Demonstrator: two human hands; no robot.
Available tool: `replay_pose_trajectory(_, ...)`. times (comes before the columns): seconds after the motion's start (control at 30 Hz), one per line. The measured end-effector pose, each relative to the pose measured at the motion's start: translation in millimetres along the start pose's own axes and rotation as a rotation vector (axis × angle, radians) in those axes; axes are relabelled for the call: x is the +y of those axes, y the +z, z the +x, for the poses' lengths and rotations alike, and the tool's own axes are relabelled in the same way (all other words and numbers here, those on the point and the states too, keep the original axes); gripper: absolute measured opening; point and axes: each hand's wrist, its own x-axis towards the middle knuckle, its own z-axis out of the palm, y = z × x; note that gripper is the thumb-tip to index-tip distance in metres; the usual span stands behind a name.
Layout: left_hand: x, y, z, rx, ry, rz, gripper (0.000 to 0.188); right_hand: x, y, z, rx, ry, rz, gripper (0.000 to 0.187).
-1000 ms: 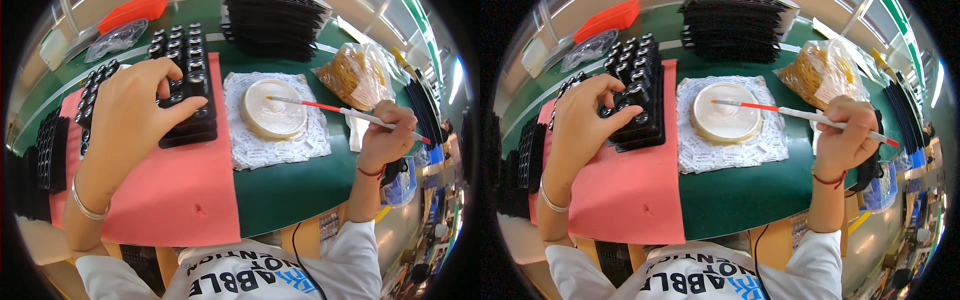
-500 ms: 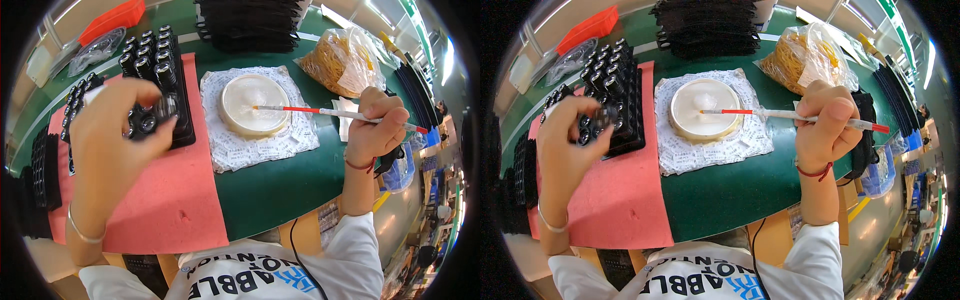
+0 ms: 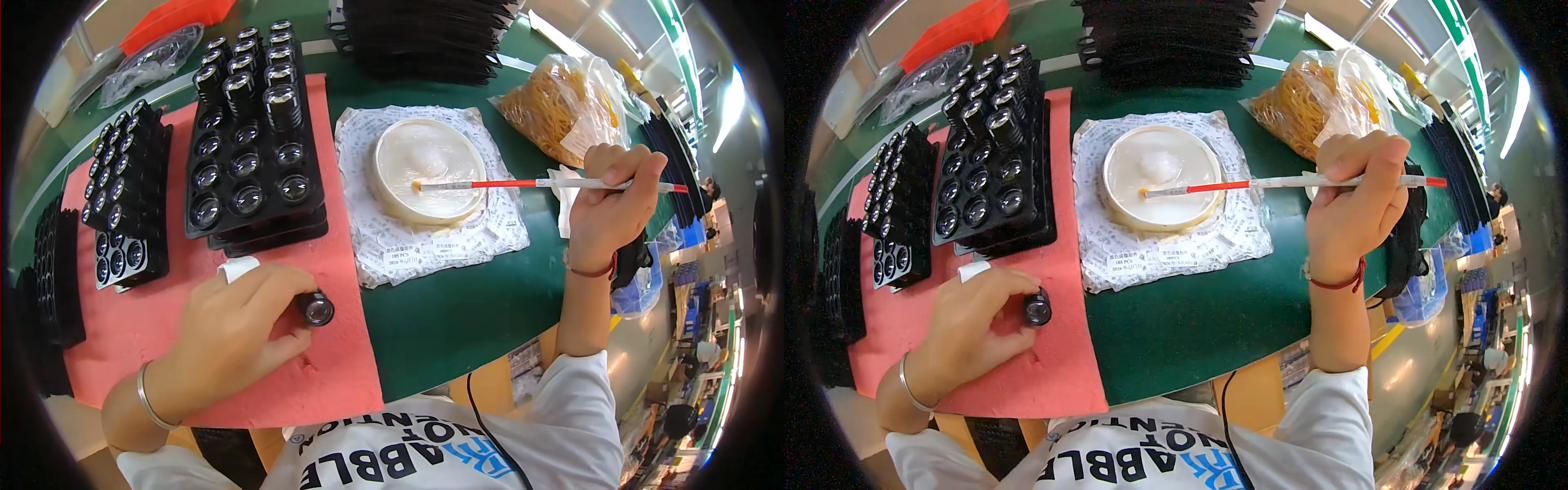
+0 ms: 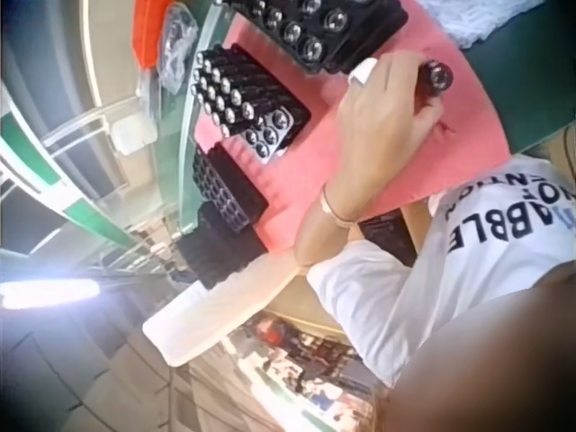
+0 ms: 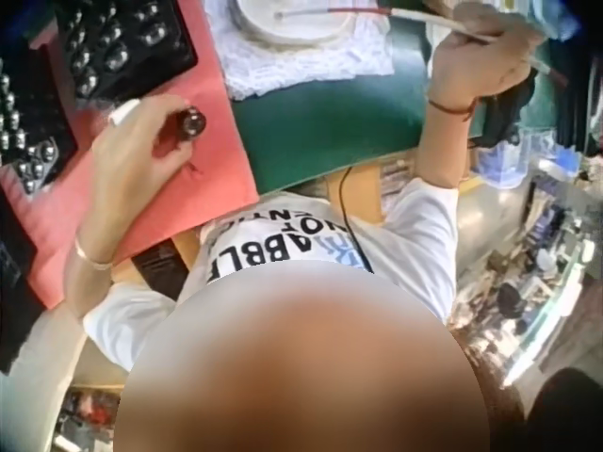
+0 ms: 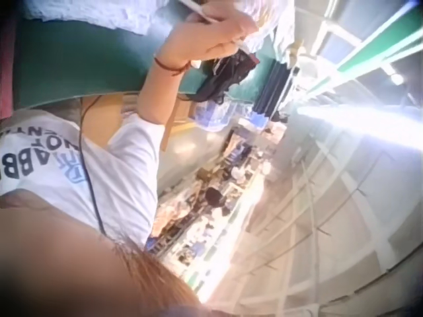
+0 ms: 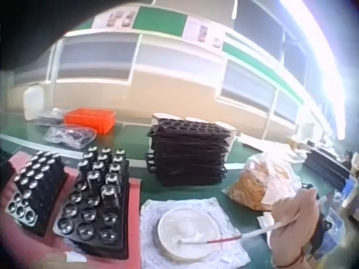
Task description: Apply a coating substance to small cylindrical lighting components using a brush and organize them into a tray.
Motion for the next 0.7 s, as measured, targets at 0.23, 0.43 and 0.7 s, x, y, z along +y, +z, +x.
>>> replay_pose_trajectory(0.23,-7.1,7.6,-2.9,0.074,-0.066,-0.139,0.033,0.9,1.6,10.2,0.293,0.397,0.242,0.036)
replay_pose_trajectory(0.43,2.7,-3.8,1.4,-0.075,-0.510,-0.762,0.025,0.9,1.0,10.3,0.060,0.434,0.430,0.034)
replay_pose_trajectory(0.7,-5.0,0.6,1.5,0.029,-0.611,-1.139,0.026,-3.0,16.7,-1.5,-0.141,0.431,0.466,0.028)
